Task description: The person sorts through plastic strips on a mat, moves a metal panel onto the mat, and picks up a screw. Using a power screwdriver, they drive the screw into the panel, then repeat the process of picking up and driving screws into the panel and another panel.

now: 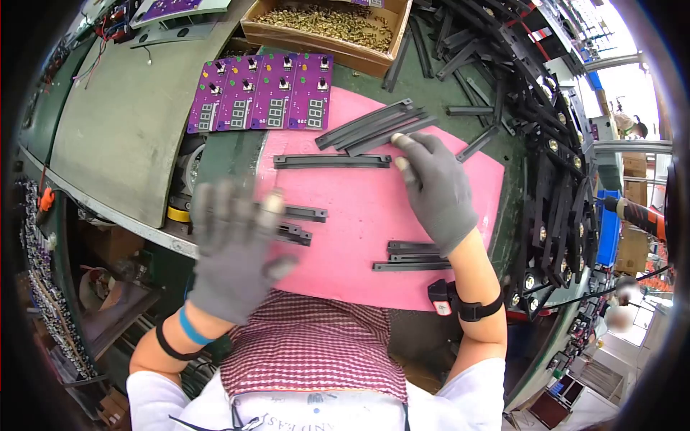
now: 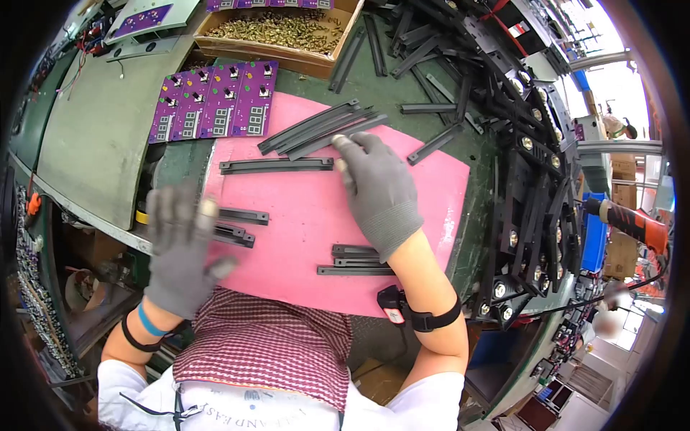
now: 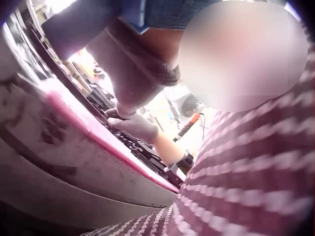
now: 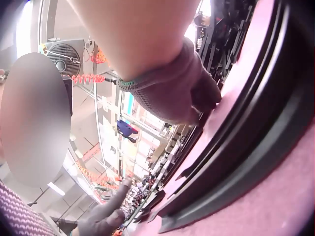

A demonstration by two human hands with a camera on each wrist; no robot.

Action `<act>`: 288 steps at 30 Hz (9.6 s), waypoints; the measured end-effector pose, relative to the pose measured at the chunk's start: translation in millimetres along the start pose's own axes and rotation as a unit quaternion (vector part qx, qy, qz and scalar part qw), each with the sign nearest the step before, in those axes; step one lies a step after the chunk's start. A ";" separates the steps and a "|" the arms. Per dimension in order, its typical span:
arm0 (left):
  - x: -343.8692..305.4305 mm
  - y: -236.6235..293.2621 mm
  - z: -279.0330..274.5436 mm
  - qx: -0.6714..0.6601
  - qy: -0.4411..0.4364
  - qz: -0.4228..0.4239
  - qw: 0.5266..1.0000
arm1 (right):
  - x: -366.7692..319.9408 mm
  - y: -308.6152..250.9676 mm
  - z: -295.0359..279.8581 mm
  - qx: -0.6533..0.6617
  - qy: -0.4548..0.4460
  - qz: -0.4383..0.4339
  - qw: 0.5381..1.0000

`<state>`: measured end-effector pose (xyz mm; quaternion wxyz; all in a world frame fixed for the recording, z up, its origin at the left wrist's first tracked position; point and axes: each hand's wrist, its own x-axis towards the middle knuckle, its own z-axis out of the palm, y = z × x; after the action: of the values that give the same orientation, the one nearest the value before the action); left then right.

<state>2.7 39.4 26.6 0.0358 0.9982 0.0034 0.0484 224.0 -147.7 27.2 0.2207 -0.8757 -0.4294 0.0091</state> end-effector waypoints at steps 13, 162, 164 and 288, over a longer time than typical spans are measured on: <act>-25.4 5.8 16.4 -0.022 -0.040 -0.039 0.998 | -20.6 -46.3 8.6 0.078 -0.183 -0.083 0.977; 299.8 -113.2 -34.8 -0.030 -0.283 0.051 0.957 | -129.3 95.0 -201.7 0.121 0.610 0.163 0.766; 300.9 -110.2 -41.9 -0.018 -0.292 0.031 0.956 | -114.3 104.8 -211.3 0.245 0.631 0.092 0.730; 78.4 97.7 -20.6 -0.891 -0.273 -0.072 0.354 | -87.0 -98.8 -151.4 0.676 0.330 -0.070 0.655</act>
<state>79.1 -55.8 61.5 0.9069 0.3347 0.0206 -0.2550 126.4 -218.0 187.6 0.8789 -0.3973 -0.2638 -0.0088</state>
